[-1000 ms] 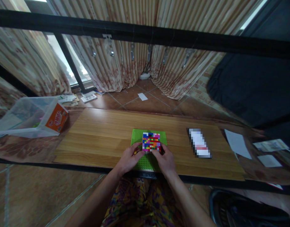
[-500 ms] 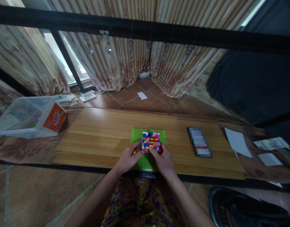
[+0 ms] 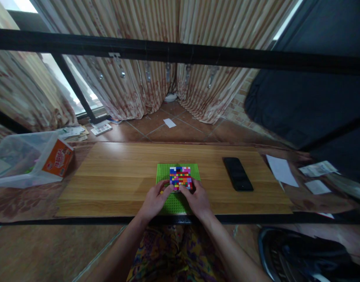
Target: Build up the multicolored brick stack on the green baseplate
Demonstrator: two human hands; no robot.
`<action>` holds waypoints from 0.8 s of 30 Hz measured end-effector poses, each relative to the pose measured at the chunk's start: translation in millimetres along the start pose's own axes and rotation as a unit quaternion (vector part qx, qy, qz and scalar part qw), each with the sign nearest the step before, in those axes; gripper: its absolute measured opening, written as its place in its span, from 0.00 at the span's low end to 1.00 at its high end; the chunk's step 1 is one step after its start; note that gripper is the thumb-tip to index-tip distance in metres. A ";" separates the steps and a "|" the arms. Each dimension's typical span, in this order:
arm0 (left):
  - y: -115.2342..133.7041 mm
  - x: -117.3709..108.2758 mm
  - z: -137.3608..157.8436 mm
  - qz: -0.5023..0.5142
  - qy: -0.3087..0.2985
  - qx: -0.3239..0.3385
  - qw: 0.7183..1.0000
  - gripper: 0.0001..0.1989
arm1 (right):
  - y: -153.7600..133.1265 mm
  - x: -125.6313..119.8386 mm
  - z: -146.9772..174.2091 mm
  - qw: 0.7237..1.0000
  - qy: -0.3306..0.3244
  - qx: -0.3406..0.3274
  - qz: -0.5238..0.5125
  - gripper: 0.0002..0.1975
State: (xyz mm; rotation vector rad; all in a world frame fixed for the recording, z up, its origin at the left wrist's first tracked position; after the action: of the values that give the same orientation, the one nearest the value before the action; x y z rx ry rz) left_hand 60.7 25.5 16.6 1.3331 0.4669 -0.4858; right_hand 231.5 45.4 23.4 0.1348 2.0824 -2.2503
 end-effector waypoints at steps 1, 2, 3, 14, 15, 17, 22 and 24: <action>0.5 -0.3 0.1 0.004 0.002 0.000 1.000 0.25 | 0.3 -0.5 -1.5 1.000 -0.001 0.000 -0.005 0.22; 1.2 -0.6 0.1 0.008 0.003 -0.001 1.000 0.25 | 0.7 -0.9 -3.2 1.000 -0.001 0.002 -0.012 0.22; 2.0 -1.1 0.2 0.010 0.002 -0.004 1.000 0.25 | 1.3 -1.2 -5.2 1.000 0.002 0.004 -0.020 0.21; 13.8 -5.8 -0.1 0.029 -0.003 -0.030 0.999 0.24 | 5.6 1.6 -12.1 0.999 0.028 0.011 0.016 0.21; 14.2 -5.8 0.2 0.028 -0.003 -0.032 0.999 0.24 | 5.4 1.6 -11.7 0.999 0.028 0.011 0.017 0.21; 15.2 -6.4 0.9 0.032 -0.002 -0.041 0.999 0.24 | 5.7 0.8 -11.8 0.999 0.027 0.013 0.015 0.21; 18.1 -10.1 -2.0 0.062 -0.012 -0.070 0.996 0.24 | 5.6 -4.3 -18.6 1.000 -0.006 0.009 -0.002 0.25; 18.0 -10.4 -8.1 0.074 -0.014 -0.067 0.995 0.25 | 3.5 -7.3 -22.6 1.000 -0.011 0.009 0.025 0.30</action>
State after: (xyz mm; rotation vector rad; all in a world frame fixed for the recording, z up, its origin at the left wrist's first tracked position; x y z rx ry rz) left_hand 62.4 37.2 35.6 1.2198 0.3670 -0.3435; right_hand 239.5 67.6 19.0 0.1616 2.0250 -2.2325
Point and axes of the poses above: each hand's wrist, its own z-axis away from the middle knuckle, its own x-axis out of the palm, y = z × x, the point moved 3 cm from there along -z, towards the middle knuckle, and after that the axes turned 15 degrees about -z, right-handed, at the moved point
